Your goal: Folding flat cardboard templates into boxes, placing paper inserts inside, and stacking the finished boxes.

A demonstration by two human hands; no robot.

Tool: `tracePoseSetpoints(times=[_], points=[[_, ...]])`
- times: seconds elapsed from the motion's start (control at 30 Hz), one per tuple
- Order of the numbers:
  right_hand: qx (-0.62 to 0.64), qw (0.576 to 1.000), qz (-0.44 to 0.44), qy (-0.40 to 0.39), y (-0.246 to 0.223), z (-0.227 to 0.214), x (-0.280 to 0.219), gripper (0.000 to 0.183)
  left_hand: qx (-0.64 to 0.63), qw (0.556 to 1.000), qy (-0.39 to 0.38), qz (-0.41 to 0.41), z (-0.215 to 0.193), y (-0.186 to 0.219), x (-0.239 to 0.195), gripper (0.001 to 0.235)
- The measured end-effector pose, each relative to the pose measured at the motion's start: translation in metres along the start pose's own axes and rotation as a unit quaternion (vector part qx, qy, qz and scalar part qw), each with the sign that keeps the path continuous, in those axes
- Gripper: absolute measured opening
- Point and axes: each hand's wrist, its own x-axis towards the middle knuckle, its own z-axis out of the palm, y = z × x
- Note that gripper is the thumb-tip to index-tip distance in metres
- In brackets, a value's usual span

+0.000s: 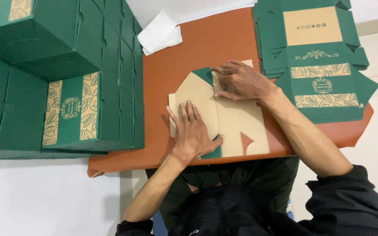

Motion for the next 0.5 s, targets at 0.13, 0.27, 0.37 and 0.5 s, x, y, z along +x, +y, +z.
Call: tracePoseSetpoints(times=[0.13, 0.27, 0.37, 0.5], points=[[-0.003, 0.999, 0.030, -0.036, -0.010, -0.015, -0.004, 0.051, 0.019, 0.999, -0.036, 0.027, -0.021, -0.009, 0.008, 0.114], [-0.142, 0.990, 0.011, 0.016, -0.020, -0.022, -0.005, 0.071, -0.026, 0.995, 0.020, 0.093, -0.025, -0.034, 0.026, 0.095], [-0.261, 0.963, 0.014, 0.069, -0.014, -0.029, -0.008, 0.067, -0.058, 0.986, 0.084, 0.133, -0.032, -0.046, 0.032, 0.085], [-0.292, 0.945, 0.016, 0.143, -0.004, -0.042, -0.012, 0.045, -0.157, 0.951, 0.198, 0.177, -0.055, -0.053, 0.043, 0.079]])
